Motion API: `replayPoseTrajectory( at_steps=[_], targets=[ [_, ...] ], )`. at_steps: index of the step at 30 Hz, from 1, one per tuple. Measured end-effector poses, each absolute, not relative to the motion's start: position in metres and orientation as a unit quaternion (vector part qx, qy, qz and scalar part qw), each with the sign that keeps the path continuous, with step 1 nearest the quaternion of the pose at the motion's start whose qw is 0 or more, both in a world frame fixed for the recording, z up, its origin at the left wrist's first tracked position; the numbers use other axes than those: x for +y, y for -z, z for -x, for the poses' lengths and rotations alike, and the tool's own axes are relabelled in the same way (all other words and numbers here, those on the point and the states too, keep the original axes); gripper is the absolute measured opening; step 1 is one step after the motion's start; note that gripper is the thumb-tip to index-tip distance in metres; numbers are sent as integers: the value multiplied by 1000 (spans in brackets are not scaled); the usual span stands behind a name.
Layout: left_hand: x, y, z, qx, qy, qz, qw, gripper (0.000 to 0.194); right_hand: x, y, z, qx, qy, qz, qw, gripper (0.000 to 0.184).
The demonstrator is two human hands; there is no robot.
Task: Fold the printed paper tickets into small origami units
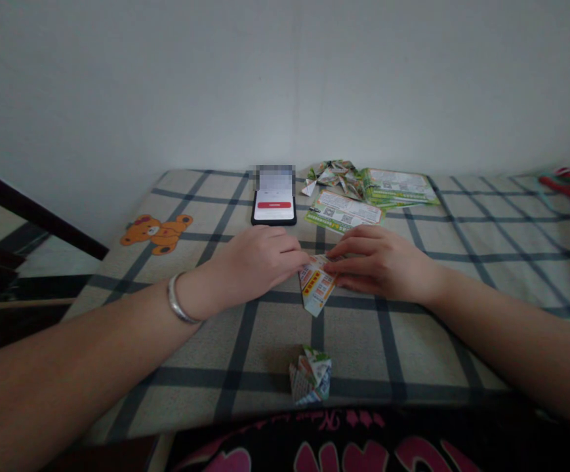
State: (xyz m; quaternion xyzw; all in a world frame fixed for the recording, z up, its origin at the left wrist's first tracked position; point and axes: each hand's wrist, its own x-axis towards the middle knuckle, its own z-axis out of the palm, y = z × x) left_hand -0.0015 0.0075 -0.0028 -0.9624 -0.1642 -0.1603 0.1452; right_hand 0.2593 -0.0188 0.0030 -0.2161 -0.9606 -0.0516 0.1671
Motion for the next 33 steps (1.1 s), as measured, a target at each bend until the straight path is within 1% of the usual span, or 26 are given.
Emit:
replayPoseTrajectory(
  at_steps=[3, 6, 10, 13, 17, 20, 28, 31, 33],
  targets=[
    [4, 4, 2, -200, 183, 958, 93, 23, -20, -4, -257, -962, 66, 201, 174, 23],
    [0, 6, 2, -196, 193, 960, 56, 21, -21, -5, -256, -961, 90, 203, 162, 22],
    [-2, 8, 0, -163, 191, 968, 28, 21, -22, -6, -254, -955, 138, 207, 164, 19],
    [-1, 5, -1, -161, 174, 971, 30, 21, -23, -5, -253, -951, 154, 209, 170, 17],
    [-3, 1, -1, -148, 147, 977, 35, 34, -22, 0, -255, -947, 126, 221, 196, 18],
    [-5, 1, -1, -136, 137, 981, 31, 41, -23, 3, -256, -945, 110, 234, 199, 22],
    [-3, 7, -2, -179, 181, 967, -10, 28, -30, -1, -252, -936, 145, 269, 175, 33],
    [-1, 7, -2, -179, 187, 966, -25, 25, -30, -1, -251, -938, 126, 267, 180, 33],
    [0, 6, -1, -178, 177, 968, -25, 27, -29, 0, -251, -941, 102, 267, 183, 34]
  ],
)
